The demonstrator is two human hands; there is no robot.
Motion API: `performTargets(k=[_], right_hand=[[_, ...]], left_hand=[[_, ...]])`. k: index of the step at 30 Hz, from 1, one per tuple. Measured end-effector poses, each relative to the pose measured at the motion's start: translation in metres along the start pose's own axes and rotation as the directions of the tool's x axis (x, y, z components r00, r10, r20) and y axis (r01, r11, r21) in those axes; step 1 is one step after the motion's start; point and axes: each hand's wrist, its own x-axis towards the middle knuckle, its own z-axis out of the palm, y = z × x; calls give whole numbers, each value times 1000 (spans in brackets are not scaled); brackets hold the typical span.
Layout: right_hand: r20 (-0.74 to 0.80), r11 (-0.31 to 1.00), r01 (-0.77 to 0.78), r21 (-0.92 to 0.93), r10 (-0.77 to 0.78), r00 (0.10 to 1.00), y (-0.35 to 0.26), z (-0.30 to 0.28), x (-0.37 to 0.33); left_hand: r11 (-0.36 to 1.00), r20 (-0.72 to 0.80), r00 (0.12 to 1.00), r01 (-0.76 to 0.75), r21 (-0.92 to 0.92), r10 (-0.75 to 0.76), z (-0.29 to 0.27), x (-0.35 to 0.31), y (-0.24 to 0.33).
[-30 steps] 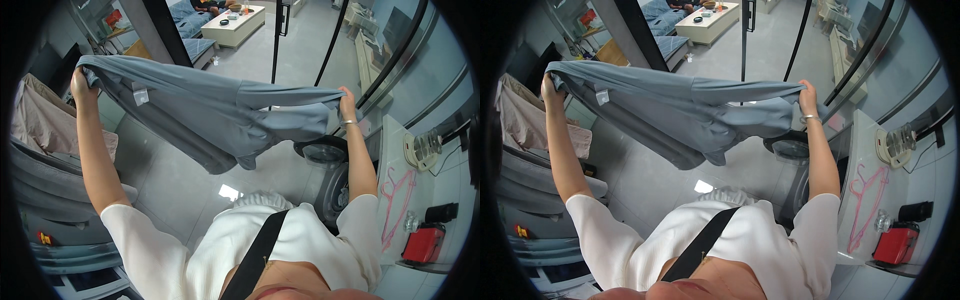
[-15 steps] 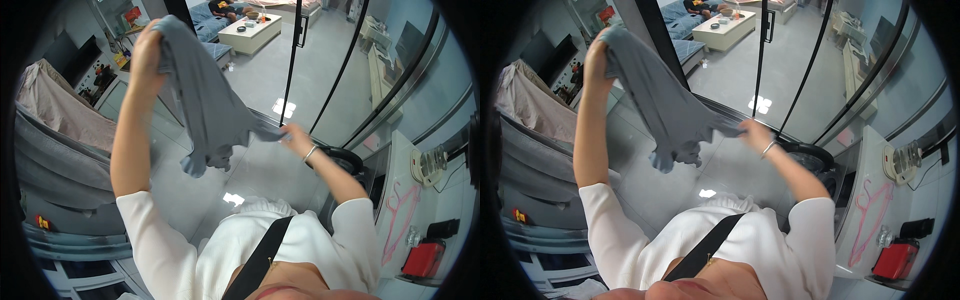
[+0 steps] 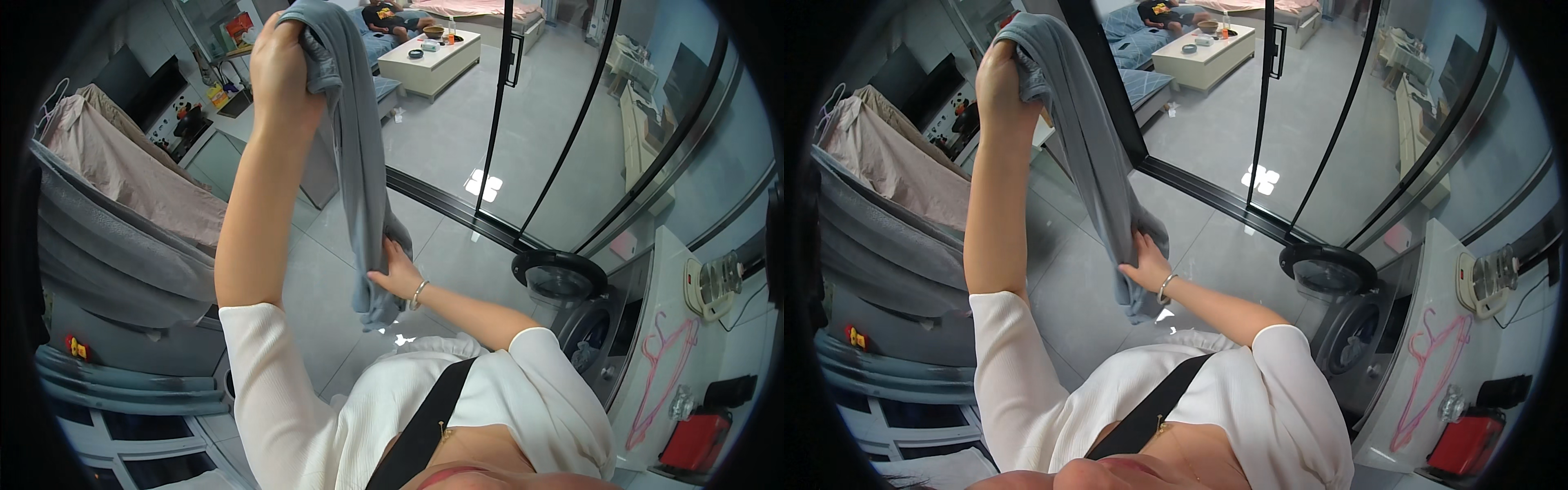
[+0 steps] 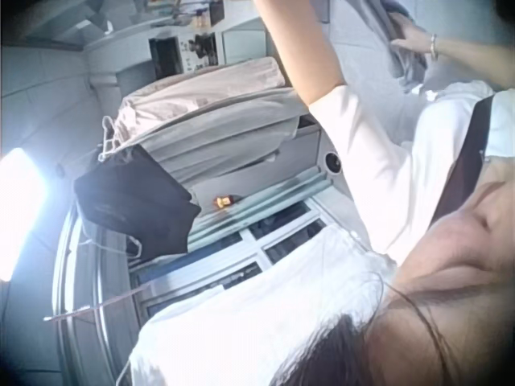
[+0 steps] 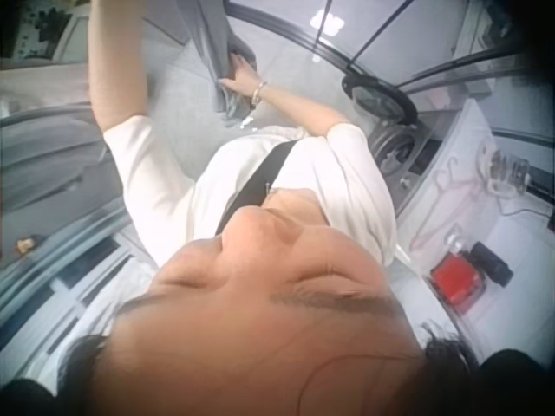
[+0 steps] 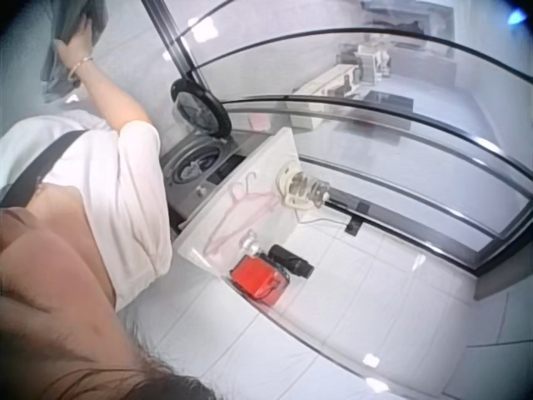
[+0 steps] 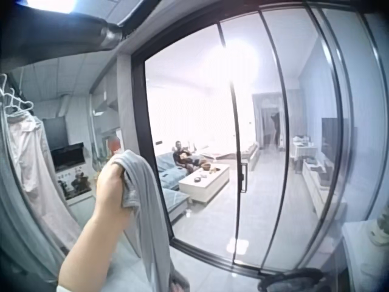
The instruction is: The person removes wet clothes from a washing machine, places them on hangers, and hangs them on a drying rack. Items handled include pants, a t-shirt, and a towel.
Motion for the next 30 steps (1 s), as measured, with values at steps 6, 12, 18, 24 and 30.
performTargets(k=[6,12,18,24,30], right_hand=[[71,968,-245,53,241,968,53,-67,-22],[178,561,-451,694,474,862,87,-170,-57],[204,91,-266,960,421,884,-39,-241,-29],[302,140,-371,918,360,883,-60,-226,-15],[377,329,-459,825,285,881,-61,-233,-24]], left_hand=[[997,-37,997,-63,51,65,-43,26,-2],[954,-259,966,78,290,0,-179,61,-59],[60,83,809,-59,996,-582,-239,-23,-164],[852,724,578,-92,516,-376,-62,-162,-157],[837,579,639,202,508,-506,-41,-197,-170]])
